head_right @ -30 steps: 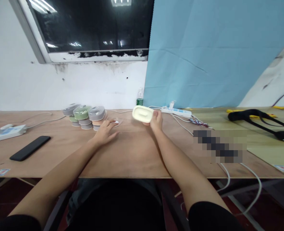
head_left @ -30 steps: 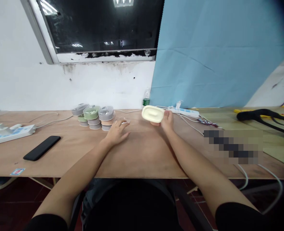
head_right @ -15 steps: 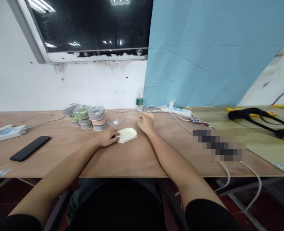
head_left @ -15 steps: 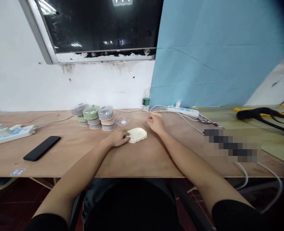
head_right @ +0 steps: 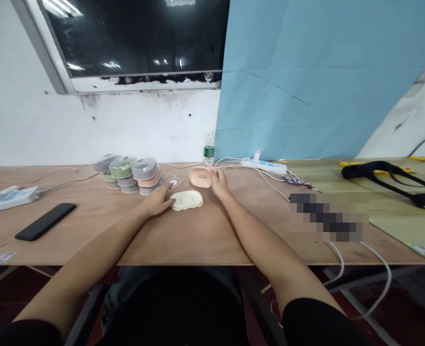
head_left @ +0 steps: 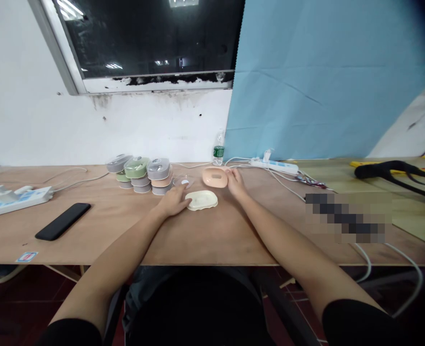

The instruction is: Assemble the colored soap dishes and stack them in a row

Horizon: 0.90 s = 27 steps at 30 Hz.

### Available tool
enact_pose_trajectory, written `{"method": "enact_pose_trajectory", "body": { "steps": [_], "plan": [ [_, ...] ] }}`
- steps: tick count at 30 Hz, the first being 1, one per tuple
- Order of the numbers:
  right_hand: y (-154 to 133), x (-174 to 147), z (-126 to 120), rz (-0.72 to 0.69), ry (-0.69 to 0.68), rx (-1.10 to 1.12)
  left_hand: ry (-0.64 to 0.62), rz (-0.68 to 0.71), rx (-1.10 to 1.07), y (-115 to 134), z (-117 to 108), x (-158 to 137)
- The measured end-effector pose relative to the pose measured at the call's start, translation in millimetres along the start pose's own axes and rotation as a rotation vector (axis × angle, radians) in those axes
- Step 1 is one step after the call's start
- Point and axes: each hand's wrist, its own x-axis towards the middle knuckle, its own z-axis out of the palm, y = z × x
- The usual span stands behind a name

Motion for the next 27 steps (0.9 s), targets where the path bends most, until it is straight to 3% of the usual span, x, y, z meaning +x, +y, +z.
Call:
{"method": "enact_pose_trajectory", "body": {
  "steps": [5,8,11,15,22,27],
  "plan": [
    [-24.6,-21.7,25.1,0.048,-0.135,0.402,0.052,-0.047,-0.167,7.8,-7.9,-0.2],
    [-31.8,-32.8,34.0,0.073,-0.231,0.500,0.126,-0.027,-0.202,14.3,-15.2,-0.6],
    [-33.1,-35.4,32.8,0.058,-0.256,0.363,0.196,-0.044,-0.198,19.3,-21.2,-1.1],
    [-28.9,-28.5,20.4,-0.004,-0.322,0.028,0.137,-0.115,-0.178,21.6,-20.4,-1.6],
    [-20.7,-21.3,6.2,0.252,-0.631,-0.183,-0.029,-0.227,-0.142,16.5,-3.8,0.3],
    [-14.1,-20.9,11.0,0.147,-0.630,-0.354,-0.094,-0.263,-0.061,10.3,0.9,0.6]
  ]
}}
